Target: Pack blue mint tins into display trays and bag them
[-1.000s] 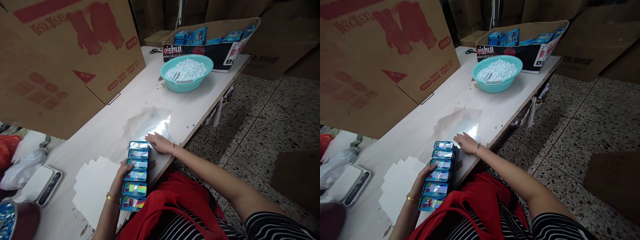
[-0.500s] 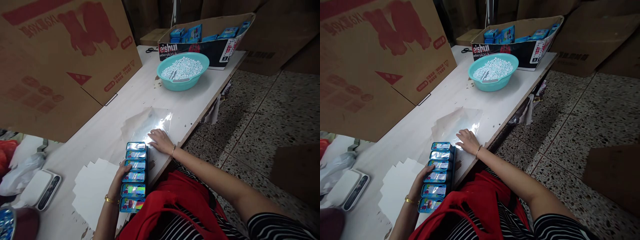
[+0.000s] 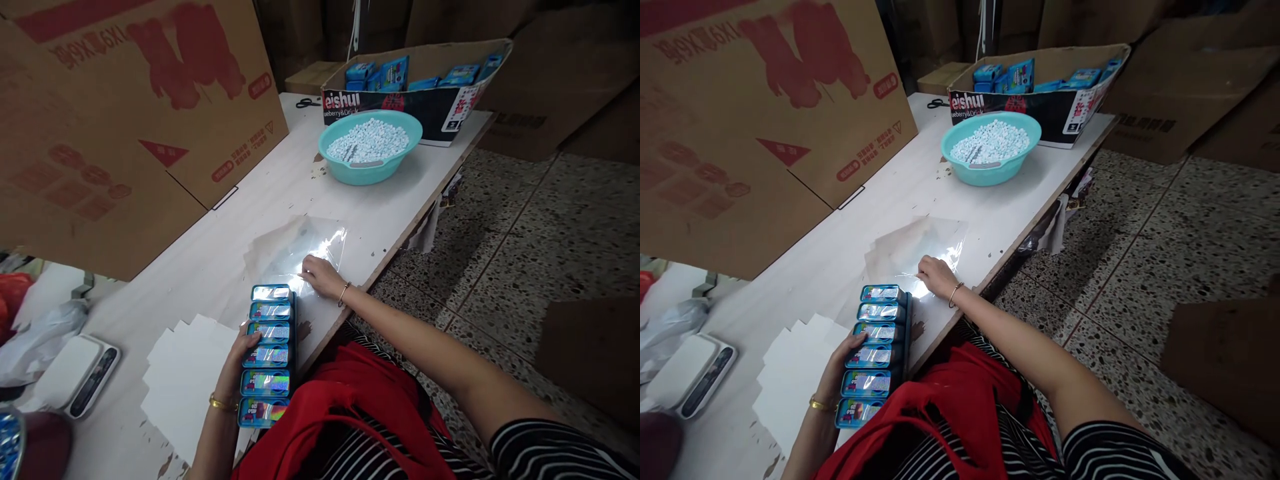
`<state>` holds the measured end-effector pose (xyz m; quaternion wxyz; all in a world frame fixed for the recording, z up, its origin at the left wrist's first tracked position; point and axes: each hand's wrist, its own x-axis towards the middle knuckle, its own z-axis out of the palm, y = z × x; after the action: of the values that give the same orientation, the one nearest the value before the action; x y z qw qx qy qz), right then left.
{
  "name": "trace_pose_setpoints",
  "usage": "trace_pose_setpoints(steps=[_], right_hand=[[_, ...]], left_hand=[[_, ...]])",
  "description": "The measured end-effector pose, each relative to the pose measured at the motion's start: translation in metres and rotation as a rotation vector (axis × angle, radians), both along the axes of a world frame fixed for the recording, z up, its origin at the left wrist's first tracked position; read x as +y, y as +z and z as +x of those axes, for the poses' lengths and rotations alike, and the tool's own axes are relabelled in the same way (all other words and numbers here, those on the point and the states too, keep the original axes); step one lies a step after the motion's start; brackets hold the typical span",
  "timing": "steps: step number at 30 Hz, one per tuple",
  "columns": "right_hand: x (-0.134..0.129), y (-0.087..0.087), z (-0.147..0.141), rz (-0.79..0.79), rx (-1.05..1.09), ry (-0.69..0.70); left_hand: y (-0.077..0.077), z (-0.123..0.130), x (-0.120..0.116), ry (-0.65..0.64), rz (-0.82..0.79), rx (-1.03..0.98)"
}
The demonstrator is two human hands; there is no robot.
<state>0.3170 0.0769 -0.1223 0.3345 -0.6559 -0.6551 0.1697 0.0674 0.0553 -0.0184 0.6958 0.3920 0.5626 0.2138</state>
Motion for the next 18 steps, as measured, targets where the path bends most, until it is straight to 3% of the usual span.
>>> trace_pose_setpoints(steps=[5,9,14,18], right_hand=[[0.001,0.0,0.001,0.02,0.086,-0.005],[0.0,-0.003,-0.001,0.041,0.109,-0.002],[0.005,-0.004,0.006,0.009,0.445,-0.031],[0.013,-0.004,0.015,-0.02,0.556,-0.029]], left_hand=[[-0.004,-0.007,0.001,0.048,0.056,-0.005],[-0.007,0.003,0.007,0.017,0.051,-0.063],[-0.019,0.021,0.024,-0.029,0.044,-0.084],[-0.025,0.028,0.03,-0.073,0.019,-0.08]])
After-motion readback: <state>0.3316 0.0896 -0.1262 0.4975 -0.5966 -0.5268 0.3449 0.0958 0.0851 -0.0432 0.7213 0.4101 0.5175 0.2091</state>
